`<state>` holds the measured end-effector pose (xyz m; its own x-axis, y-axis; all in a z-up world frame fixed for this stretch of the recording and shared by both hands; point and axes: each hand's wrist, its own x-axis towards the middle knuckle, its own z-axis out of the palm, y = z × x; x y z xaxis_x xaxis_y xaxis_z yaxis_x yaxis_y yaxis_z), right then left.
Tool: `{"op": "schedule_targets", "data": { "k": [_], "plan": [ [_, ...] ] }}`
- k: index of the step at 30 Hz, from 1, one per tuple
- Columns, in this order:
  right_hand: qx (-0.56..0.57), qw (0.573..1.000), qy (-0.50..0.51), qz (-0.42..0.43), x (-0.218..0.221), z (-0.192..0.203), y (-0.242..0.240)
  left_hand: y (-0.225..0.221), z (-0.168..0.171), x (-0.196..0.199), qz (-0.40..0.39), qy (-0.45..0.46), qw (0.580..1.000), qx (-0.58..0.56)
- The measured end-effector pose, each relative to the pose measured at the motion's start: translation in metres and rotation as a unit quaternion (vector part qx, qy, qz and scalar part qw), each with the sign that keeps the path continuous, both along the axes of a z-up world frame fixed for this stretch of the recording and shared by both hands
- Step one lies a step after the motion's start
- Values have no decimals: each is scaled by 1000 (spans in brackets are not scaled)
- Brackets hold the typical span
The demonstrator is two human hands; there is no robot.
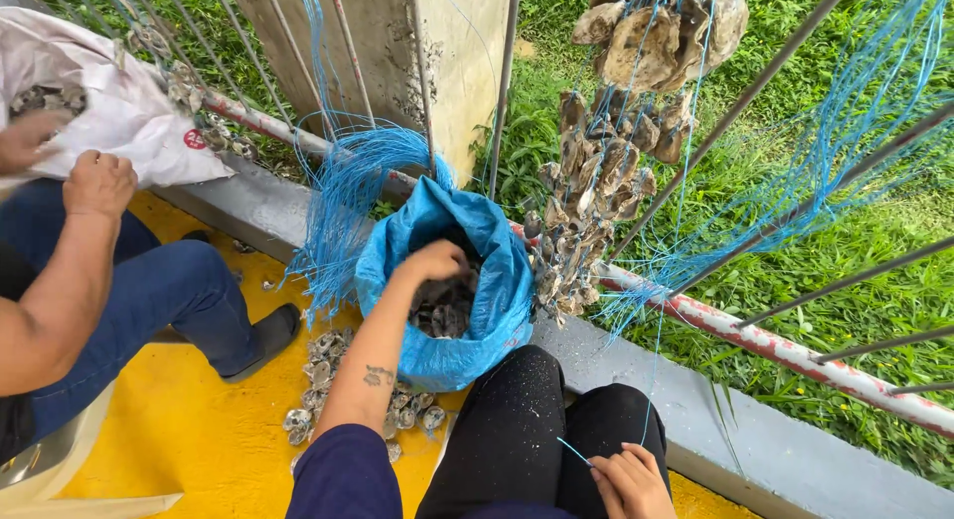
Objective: Threading oyster shells onto strings for cultch in an outdoor farm setting.
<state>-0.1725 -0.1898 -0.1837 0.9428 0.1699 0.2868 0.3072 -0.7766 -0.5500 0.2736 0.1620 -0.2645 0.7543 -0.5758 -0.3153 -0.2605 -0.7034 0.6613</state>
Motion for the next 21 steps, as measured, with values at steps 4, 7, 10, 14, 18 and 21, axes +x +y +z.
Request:
{"op": "schedule_targets", "data": {
  "k": [4,7,10,14,18,21],
  "plan": [
    [5,1000,-11,-9,6,-8,-5,11,-49,38,193,-70,979,15],
    [8,999,-35,3,11,-12,-5,-9,-56,45,199,-156,961,114],
    [1,1000,-12,-8,12,-15,-7,-39,10,24,190,-33,950,246],
    [-13,997,-60,-38,14,-38,-14,-54,-42,46,240,-101,931,254],
    [-7,994,-65,-92,17,-52,-17,-62,-91,54,379,-196,887,177],
    [-5,988,-119,-95,21,-69,-20,-62,-56,33,377,-175,896,156]
  ]
}}
